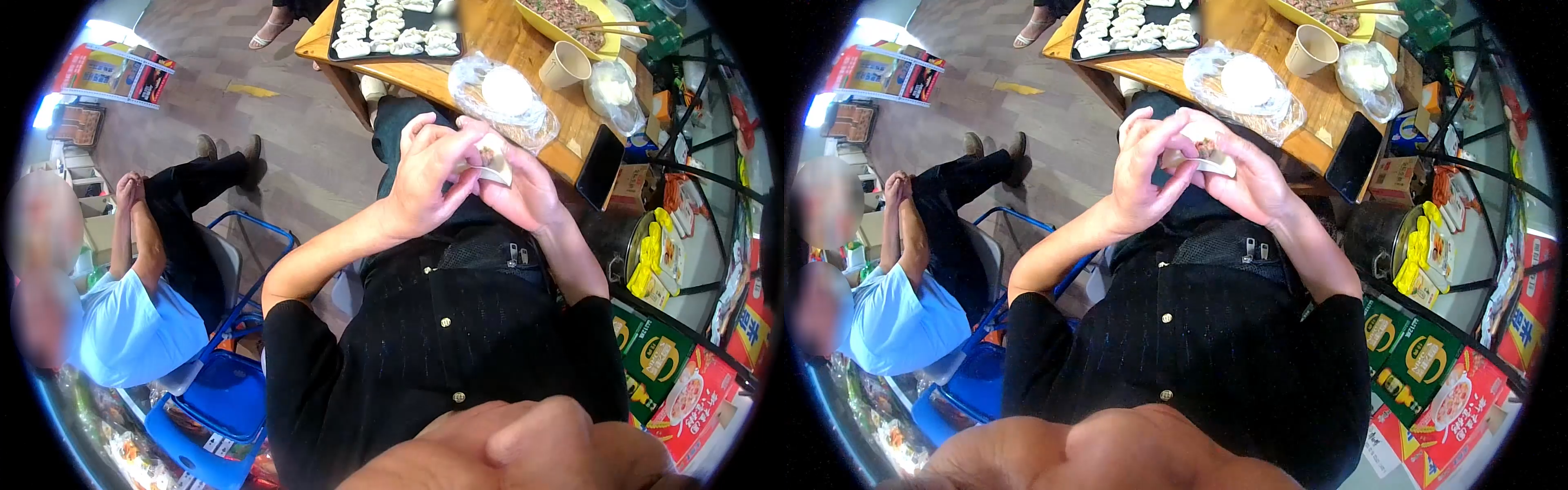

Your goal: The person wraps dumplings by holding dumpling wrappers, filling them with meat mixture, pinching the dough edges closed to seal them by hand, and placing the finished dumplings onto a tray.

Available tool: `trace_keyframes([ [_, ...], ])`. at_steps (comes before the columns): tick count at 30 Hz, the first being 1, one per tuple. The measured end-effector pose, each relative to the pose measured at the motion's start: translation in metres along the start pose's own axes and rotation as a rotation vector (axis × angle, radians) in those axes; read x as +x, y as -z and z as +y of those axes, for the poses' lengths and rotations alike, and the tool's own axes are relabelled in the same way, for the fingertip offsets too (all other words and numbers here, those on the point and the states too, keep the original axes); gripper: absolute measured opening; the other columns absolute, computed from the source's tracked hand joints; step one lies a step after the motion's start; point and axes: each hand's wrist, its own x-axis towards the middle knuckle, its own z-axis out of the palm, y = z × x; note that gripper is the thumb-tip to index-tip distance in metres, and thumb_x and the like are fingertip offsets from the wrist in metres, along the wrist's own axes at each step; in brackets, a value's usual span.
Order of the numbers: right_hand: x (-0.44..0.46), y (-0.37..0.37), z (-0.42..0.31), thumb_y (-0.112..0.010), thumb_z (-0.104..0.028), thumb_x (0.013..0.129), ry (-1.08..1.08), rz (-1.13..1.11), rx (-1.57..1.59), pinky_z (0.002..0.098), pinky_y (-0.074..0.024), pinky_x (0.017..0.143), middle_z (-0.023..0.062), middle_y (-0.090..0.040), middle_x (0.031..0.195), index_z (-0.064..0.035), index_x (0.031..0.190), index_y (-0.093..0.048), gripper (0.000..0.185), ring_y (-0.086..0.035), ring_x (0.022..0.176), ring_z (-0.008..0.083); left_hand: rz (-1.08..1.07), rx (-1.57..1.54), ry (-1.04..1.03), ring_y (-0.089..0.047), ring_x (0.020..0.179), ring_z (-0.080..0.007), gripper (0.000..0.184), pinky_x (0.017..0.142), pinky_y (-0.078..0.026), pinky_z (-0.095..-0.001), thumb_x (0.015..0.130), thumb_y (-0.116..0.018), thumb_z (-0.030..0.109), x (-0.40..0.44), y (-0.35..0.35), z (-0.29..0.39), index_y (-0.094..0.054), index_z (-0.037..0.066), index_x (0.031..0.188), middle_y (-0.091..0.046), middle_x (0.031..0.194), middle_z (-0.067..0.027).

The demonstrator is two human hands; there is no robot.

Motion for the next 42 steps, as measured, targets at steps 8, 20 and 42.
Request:
trace_keyframes([
  [8,0.001,-0.014,-0.002,-0.056,-0.017,0.093,0.016,-0.087,-0.253,0.0366,-0.0364,0.106,0.0124,-0.052,0.126,-0.0009,0.141,-0.032,0.056,-0.049,0.124,0.0221,0.098,-0.105,0.29,-0.054,0.081,-0.0197,0.069,0.088,-0.035,-0.038,0.073,-0.071,0.0,0.002,-0.005,0.001,-0.045,0.005,0.137,-0.061,0.087,-0.0004],
  [20,0.001,-0.004,0.001,-0.052,-0.023,0.098,-0.003,-0.032,-0.344,0.037,-0.0315,0.111,0.0134,-0.049,0.132,0.0011,0.144,-0.028,0.057,-0.044,0.129,0.0235,0.13,0.002,0.214,-0.053,0.093,-0.0182,0.071,0.089,-0.04,-0.032,0.074,-0.069,-0.007,-0.001,-0.014,-0.002,-0.042,0.004,0.138,-0.061,0.089,-0.003],
  [42,-0.014,-0.007,0.0,-0.05,-0.007,0.094,0.13,0.09,-0.353,0.0356,-0.0447,0.098,0.0182,-0.052,0.125,-0.0018,0.151,-0.008,0.071,-0.056,0.115,0.0269,-0.108,-0.362,0.452,-0.053,0.104,-0.0256,0.085,0.097,-0.036,-0.0382,0.074,-0.079,0.019,0.004,0.002,-0.001,-0.036,0.008,0.147,-0.063,0.108,-0.0099],
])
